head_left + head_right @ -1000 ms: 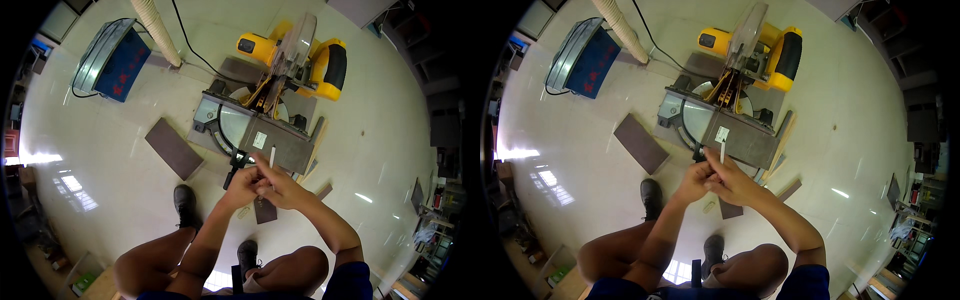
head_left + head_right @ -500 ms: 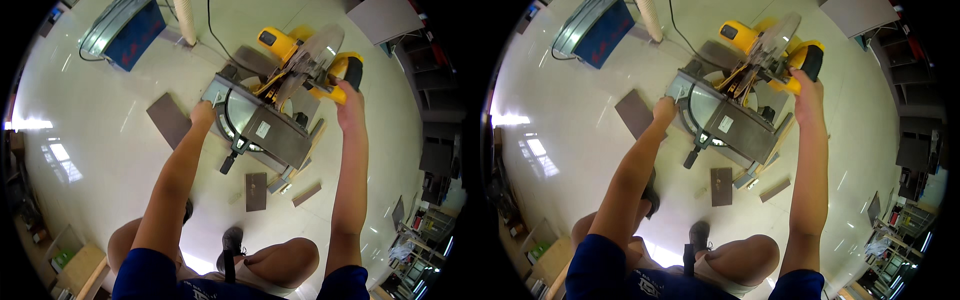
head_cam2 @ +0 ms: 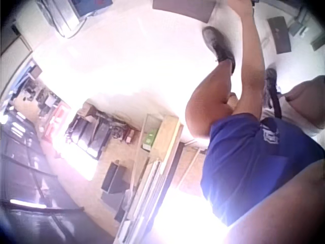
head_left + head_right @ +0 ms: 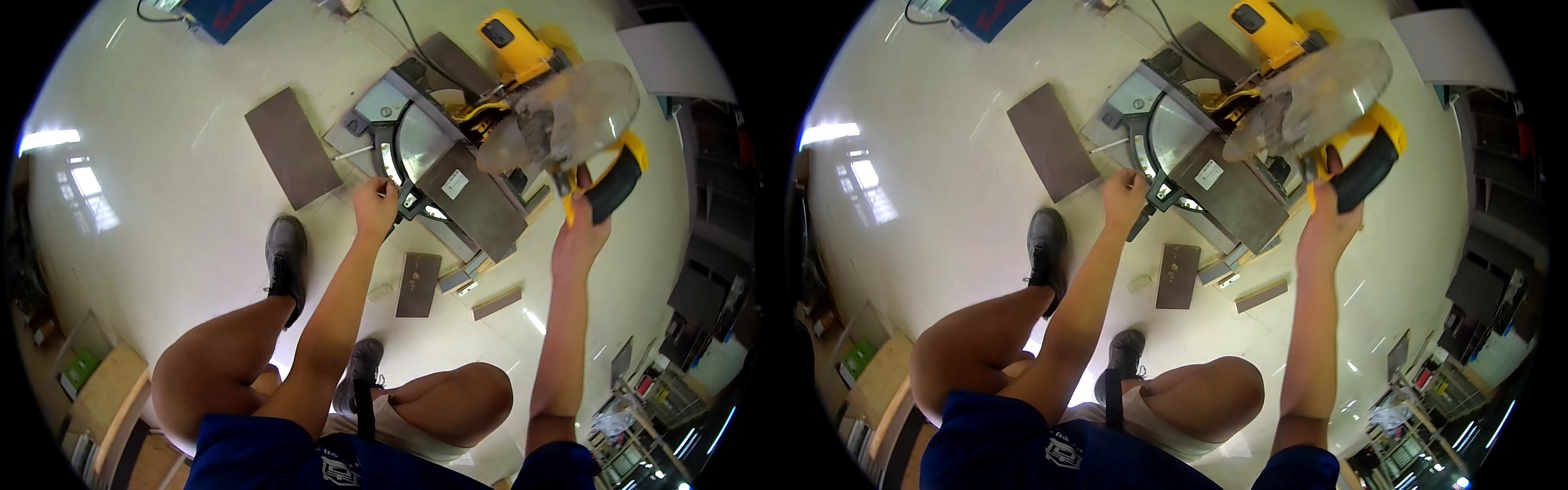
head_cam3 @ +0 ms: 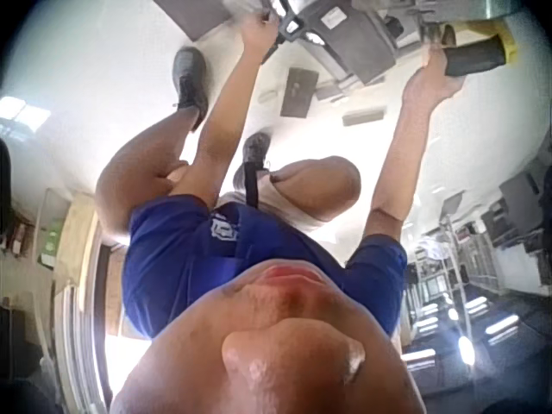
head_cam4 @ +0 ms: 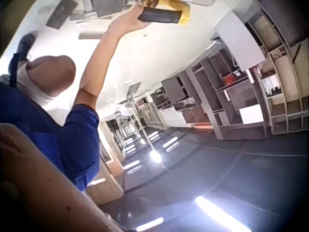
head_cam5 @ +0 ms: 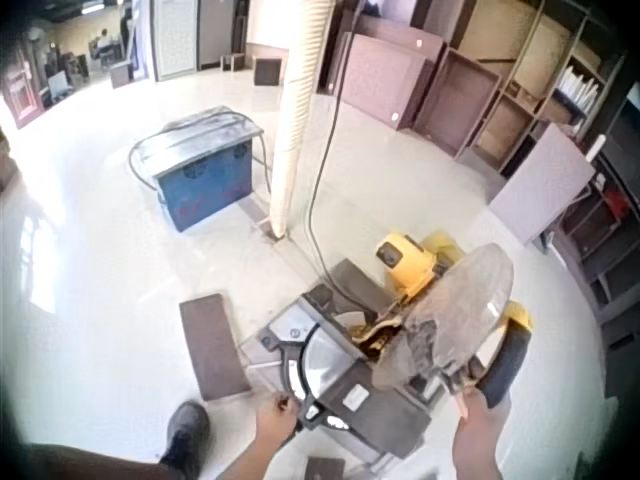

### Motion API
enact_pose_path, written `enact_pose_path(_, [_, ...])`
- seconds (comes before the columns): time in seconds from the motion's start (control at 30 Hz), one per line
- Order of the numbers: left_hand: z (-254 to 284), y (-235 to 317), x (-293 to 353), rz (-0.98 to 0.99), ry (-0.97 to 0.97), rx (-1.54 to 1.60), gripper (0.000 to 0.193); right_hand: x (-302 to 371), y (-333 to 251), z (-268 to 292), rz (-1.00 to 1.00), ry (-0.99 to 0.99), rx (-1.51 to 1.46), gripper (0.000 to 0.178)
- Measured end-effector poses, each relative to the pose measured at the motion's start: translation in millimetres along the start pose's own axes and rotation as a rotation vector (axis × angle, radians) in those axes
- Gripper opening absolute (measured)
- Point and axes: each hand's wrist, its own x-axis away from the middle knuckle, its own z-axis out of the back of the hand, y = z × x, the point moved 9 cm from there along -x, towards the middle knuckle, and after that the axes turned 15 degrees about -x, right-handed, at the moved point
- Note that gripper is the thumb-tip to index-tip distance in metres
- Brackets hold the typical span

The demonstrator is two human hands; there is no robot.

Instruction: The person measures and marks a wooden board on the floor using a ruler and marker. They then carry the board to a miter saw, position it, and cut it along the marked line.

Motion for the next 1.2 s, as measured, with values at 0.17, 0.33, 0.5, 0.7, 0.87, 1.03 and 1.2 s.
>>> enact_pose_path(0.17, [-11.2, -14.5, 15.0, 0.104, 0.034, 0.147, 0.017, 65.4, 38.7, -8.9, 0.021, 0.049, 0.000, 0.060])
enact_pose_path(0.33, [-16.4, -2.2, 20.7, 0.052, 0.105, 0.196, 0.015, 85.9, 58.9, -9.8, 0.083, 0.084, 0.037, 0.056])
enact_pose_path(0.5, [-24.4, -11.2, 10.7, 0.082, 0.077, 0.253, 0.014, 96.5, 73.0, -5.1, 0.087, 0.126, 0.100, 0.057])
enact_pose_path(0.7, [-24.2, -33.3, -7.9, 0.155, 0.112, 0.330, 0.016, 138.0, 122.3, 0.2, 0.029, 0.168, 0.240, 0.060])
enact_pose_path(0.87, [-9.4, -40.4, -10.2, 0.186, 0.117, 0.365, 0.016, 142.1, 144.9, 7.1, 0.041, 0.072, 0.218, 0.060])
enact_pose_path(1.03, [-8.4, -46.2, -8.6, 0.236, 0.110, 0.437, 0.015, 144.6, 142.8, 2.7, 0.140, 0.087, 0.200, 0.053])
enact_pose_path(1.2, [0.2, -33.1, -6.7, 0.170, 0.106, 0.429, 0.016, 149.0, 147.0, -4.9, 0.154, 0.037, 0.240, 0.046])
